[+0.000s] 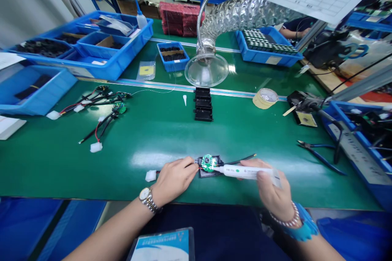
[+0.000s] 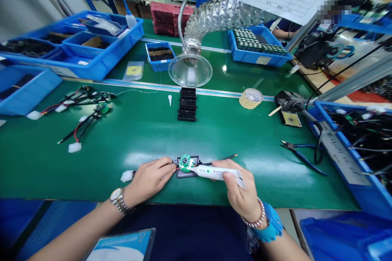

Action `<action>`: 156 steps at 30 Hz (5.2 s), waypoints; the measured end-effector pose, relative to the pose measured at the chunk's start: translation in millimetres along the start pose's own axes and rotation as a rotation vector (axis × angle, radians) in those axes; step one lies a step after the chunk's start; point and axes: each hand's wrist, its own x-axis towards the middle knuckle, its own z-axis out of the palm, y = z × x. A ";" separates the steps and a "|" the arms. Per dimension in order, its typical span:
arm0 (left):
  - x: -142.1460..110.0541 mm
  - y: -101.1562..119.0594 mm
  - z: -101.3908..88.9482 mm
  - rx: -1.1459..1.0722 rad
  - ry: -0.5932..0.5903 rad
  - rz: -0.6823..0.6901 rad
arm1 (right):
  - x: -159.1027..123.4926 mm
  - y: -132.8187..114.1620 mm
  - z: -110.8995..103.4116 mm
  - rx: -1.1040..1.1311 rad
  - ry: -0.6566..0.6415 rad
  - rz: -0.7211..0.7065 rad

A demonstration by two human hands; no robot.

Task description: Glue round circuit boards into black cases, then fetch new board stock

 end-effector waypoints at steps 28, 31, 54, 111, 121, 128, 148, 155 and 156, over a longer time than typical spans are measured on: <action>-0.4 0.4 1.1 0.010 0.007 0.003 | 26.7 -20.0 14.6 -0.169 -0.118 -0.218; -0.9 0.3 1.8 0.000 0.000 0.000 | 38.1 -33.8 13.7 -0.202 -0.230 -0.329; -1.7 -3.1 4.4 -0.018 0.069 0.023 | 197.0 112.6 -107.9 0.902 0.824 0.582; 29.2 -0.9 -18.5 0.018 -0.307 0.388 | 21.3 10.8 25.1 -0.774 -0.492 -0.174; 28.7 -1.6 -14.1 0.012 -0.331 0.390 | 37.0 12.1 27.0 -0.873 -0.765 -0.340; 29.9 -0.2 -16.9 -0.056 -0.245 0.400 | 38.7 18.1 17.6 -0.802 -0.703 -0.263; 30.7 1.0 -18.8 -0.026 -0.312 0.401 | 26.1 12.1 17.0 -0.625 -0.518 -0.276; 31.1 2.5 -21.6 0.042 -0.387 0.372 | 22.3 5.5 32.5 -0.746 -0.566 -0.325; 31.4 2.8 -22.0 0.046 -0.390 0.369 | 22.2 6.0 35.0 -0.760 -0.572 -0.348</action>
